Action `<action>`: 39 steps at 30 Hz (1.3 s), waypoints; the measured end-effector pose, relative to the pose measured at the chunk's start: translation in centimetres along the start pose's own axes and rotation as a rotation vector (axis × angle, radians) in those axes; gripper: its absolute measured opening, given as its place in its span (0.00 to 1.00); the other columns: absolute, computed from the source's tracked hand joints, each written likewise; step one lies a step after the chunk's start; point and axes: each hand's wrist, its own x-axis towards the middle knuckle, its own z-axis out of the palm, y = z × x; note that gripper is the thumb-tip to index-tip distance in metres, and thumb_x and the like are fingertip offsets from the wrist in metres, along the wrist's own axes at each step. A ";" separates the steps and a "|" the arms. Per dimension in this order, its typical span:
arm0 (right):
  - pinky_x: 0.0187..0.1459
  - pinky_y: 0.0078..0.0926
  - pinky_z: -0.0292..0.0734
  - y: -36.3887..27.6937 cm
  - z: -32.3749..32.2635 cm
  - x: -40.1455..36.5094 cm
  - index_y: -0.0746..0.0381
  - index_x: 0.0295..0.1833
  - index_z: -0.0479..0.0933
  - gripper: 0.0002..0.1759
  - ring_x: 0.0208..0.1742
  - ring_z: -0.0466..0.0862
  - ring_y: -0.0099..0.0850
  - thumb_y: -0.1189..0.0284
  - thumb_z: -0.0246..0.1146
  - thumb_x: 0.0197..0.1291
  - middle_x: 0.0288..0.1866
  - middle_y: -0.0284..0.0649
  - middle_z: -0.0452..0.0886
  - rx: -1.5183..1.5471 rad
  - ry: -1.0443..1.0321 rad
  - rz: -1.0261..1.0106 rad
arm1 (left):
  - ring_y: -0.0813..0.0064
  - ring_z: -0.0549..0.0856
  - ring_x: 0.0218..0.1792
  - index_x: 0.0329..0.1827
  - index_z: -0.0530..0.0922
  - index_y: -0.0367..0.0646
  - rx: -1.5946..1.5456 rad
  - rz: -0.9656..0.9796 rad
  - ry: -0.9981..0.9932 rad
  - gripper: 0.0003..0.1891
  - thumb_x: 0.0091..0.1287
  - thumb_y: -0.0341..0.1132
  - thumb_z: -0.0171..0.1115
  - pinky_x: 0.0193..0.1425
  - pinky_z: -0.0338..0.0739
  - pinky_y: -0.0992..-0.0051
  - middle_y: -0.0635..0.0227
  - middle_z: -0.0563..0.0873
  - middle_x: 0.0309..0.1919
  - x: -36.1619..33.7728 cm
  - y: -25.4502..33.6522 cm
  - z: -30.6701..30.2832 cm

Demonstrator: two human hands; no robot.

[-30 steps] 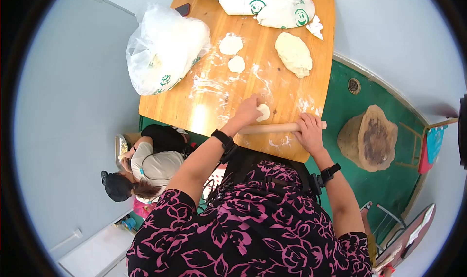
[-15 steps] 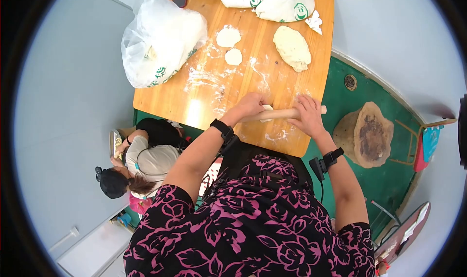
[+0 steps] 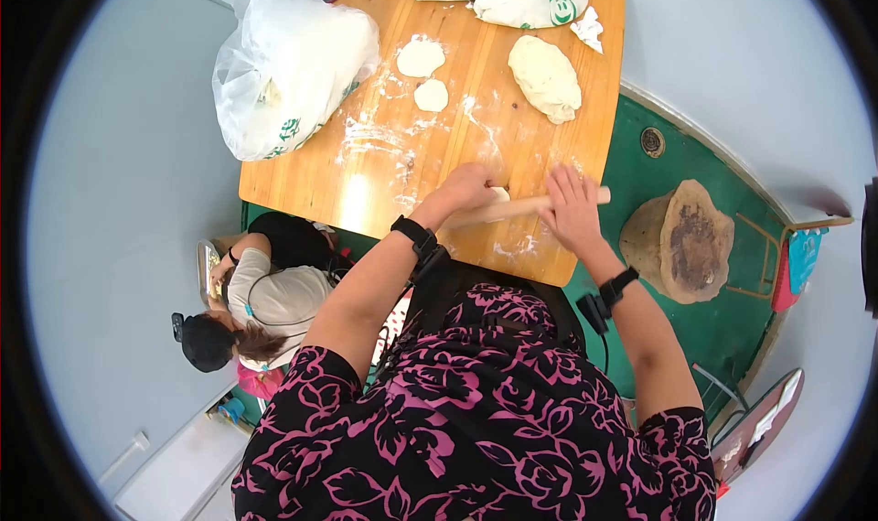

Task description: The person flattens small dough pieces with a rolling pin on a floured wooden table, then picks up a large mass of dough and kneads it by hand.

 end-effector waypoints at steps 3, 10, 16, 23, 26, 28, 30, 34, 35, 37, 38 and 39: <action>0.68 0.53 0.46 -0.3 -0.4 3.3 0.62 0.62 0.67 0.32 0.71 0.59 0.41 0.54 0.59 0.56 0.68 0.44 0.64 -0.031 0.047 0.048 | 0.62 0.84 0.33 0.34 0.84 0.38 0.020 -0.041 0.041 0.11 0.54 0.37 0.64 0.40 0.77 0.69 0.55 0.85 0.30 -0.3 0.6 -0.2; 0.68 0.54 0.47 -0.4 -0.2 -1.3 0.63 0.56 0.70 0.30 0.70 0.61 0.40 0.58 0.65 0.49 0.65 0.44 0.66 0.070 0.056 -0.023 | 0.58 0.84 0.35 0.32 0.84 0.40 0.002 -0.028 0.002 0.12 0.52 0.39 0.63 0.40 0.77 0.65 0.53 0.84 0.30 -0.4 1.1 -0.2; 0.66 0.48 0.53 0.8 -0.8 0.8 0.61 0.45 0.71 0.24 0.67 0.64 0.40 0.63 0.69 0.43 0.60 0.43 0.70 0.067 0.019 -0.145 | 0.58 0.83 0.35 0.34 0.83 0.40 0.019 -0.001 0.040 0.11 0.51 0.38 0.63 0.40 0.77 0.65 0.55 0.84 0.32 0.8 1.6 0.6; 0.66 0.47 0.54 0.6 -0.1 -0.5 0.61 0.44 0.73 0.24 0.68 0.63 0.39 0.62 0.70 0.42 0.62 0.42 0.70 0.209 -0.015 -0.087 | 0.60 0.84 0.36 0.35 0.81 0.39 -0.028 -0.061 0.132 0.12 0.54 0.38 0.62 0.39 0.76 0.66 0.55 0.84 0.34 -1.9 0.2 0.9; 0.66 0.50 0.51 -0.1 -1.0 0.7 0.61 0.49 0.73 0.27 0.69 0.62 0.40 0.54 0.65 0.48 0.64 0.43 0.68 0.040 -0.017 -0.100 | 0.60 0.84 0.34 0.34 0.82 0.40 -0.028 -0.184 0.115 0.12 0.54 0.39 0.62 0.39 0.77 0.66 0.56 0.85 0.31 -2.0 0.7 0.5; 0.67 0.51 0.49 0.3 -0.8 2.3 0.60 0.52 0.73 0.30 0.70 0.61 0.39 0.49 0.61 0.51 0.65 0.43 0.67 0.004 0.022 -0.096 | 0.60 0.84 0.33 0.33 0.82 0.40 0.073 -0.192 0.091 0.12 0.55 0.40 0.62 0.39 0.77 0.66 0.57 0.84 0.28 -1.4 0.9 0.1; 0.67 0.52 0.47 0.5 -0.4 3.7 0.60 0.55 0.72 0.32 0.70 0.60 0.40 0.46 0.58 0.53 0.66 0.44 0.66 -0.030 0.034 -0.066 | 0.60 0.84 0.32 0.32 0.83 0.40 0.120 -0.177 0.089 0.12 0.55 0.41 0.62 0.39 0.77 0.66 0.57 0.85 0.27 -0.9 0.8 -0.1; 0.68 0.51 0.46 -0.1 -0.5 2.9 0.60 0.58 0.71 0.35 0.71 0.59 0.41 0.45 0.57 0.53 0.68 0.44 0.64 -0.022 -0.012 -0.032 | 0.60 0.84 0.33 0.31 0.83 0.40 0.063 -0.158 0.060 0.14 0.53 0.44 0.63 0.39 0.77 0.66 0.57 0.85 0.28 -0.4 0.3 -0.8; 0.68 0.51 0.46 -0.4 -0.8 1.8 0.59 0.58 0.71 0.35 0.71 0.59 0.42 0.45 0.57 0.53 0.68 0.44 0.63 -0.001 -0.035 -0.047 | 0.60 0.84 0.33 0.30 0.83 0.40 0.033 -0.170 0.034 0.15 0.53 0.44 0.63 0.39 0.77 0.66 0.57 0.85 0.29 -0.4 0.2 -0.9; 0.67 0.50 0.49 -0.7 -0.7 -0.7 0.59 0.57 0.72 0.34 0.71 0.59 0.40 0.45 0.58 0.52 0.67 0.44 0.64 0.018 -0.036 -0.082 | 0.59 0.84 0.34 0.31 0.83 0.41 0.114 -0.097 0.020 0.14 0.52 0.44 0.64 0.40 0.77 0.65 0.56 0.85 0.30 -0.2 0.1 -0.7; 0.67 0.49 0.50 -0.7 -0.5 -1.6 0.59 0.57 0.72 0.33 0.71 0.60 0.39 0.45 0.58 0.52 0.67 0.44 0.65 0.029 -0.037 -0.097 | 0.59 0.84 0.35 0.31 0.83 0.41 0.155 -0.061 0.010 0.14 0.52 0.44 0.64 0.40 0.77 0.65 0.56 0.85 0.30 -0.4 0.1 -0.5; 0.67 0.49 0.50 -0.9 -0.6 -1.2 0.58 0.57 0.72 0.33 0.71 0.60 0.39 0.46 0.59 0.52 0.67 0.44 0.65 0.006 -0.033 -0.079 | 0.59 0.84 0.36 0.31 0.83 0.41 0.163 -0.075 -0.004 0.14 0.52 0.44 0.64 0.40 0.77 0.65 0.56 0.85 0.30 -0.5 0.6 -0.5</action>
